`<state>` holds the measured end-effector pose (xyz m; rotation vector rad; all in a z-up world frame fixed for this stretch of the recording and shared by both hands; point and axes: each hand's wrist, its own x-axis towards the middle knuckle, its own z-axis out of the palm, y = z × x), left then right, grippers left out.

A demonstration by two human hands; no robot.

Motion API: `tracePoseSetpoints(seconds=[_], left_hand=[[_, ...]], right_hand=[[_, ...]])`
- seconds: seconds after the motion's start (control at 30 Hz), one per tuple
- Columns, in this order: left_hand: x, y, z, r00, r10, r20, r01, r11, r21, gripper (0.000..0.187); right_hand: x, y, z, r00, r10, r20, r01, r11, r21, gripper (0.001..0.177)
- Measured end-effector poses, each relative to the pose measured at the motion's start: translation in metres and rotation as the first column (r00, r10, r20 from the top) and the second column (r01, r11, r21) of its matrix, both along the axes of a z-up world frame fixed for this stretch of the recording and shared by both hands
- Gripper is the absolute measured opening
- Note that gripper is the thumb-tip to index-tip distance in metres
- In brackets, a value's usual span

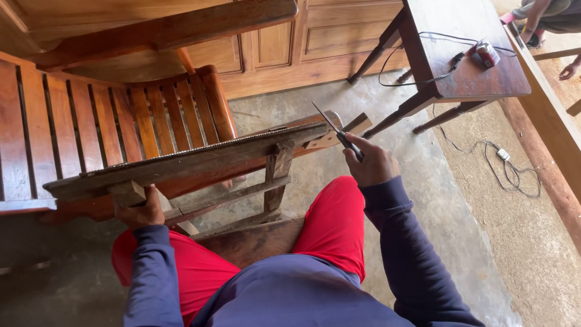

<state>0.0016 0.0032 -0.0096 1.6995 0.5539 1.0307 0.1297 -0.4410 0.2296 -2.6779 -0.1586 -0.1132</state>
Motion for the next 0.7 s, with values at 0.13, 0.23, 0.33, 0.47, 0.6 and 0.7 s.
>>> tracePoseSetpoints(seconds=[0.13,0.23,0.33,0.47,0.6,0.7], left_hand=[[0.0,0.001,0.001,0.998,-0.044,0.054,0.047,0.998,-0.052,0.051],[0.0,0.0,0.0,1.0,-0.005,-0.023,0.004,0.999,-0.037,0.048],[0.0,-0.001,0.001,0.999,-0.022,0.023,0.024,0.995,-0.094,0.049],[-0.003,0.0,0.001,1.0,-0.02,-0.004,0.019,0.997,-0.072,0.048],[0.0,-0.001,-0.004,0.998,-0.026,0.063,0.034,0.991,-0.13,0.05],[0.001,0.006,-0.017,1.0,0.02,-0.017,-0.021,0.997,-0.074,0.048]], right_hand=[[-0.007,0.005,0.013,0.999,-0.034,-0.034,0.032,0.999,-0.038,0.041],[-0.014,0.0,0.017,0.987,-0.095,-0.126,0.089,0.994,-0.056,0.042],[-0.025,-0.007,0.025,1.0,-0.01,-0.006,0.009,0.999,-0.045,0.041],[-0.037,-0.006,0.043,0.993,-0.038,-0.108,0.025,0.993,-0.119,0.04],[-0.025,-0.01,0.028,0.998,0.062,-0.005,-0.062,0.986,-0.158,0.038],[0.006,0.004,-0.004,1.0,0.025,0.008,-0.024,0.998,-0.064,0.04]])
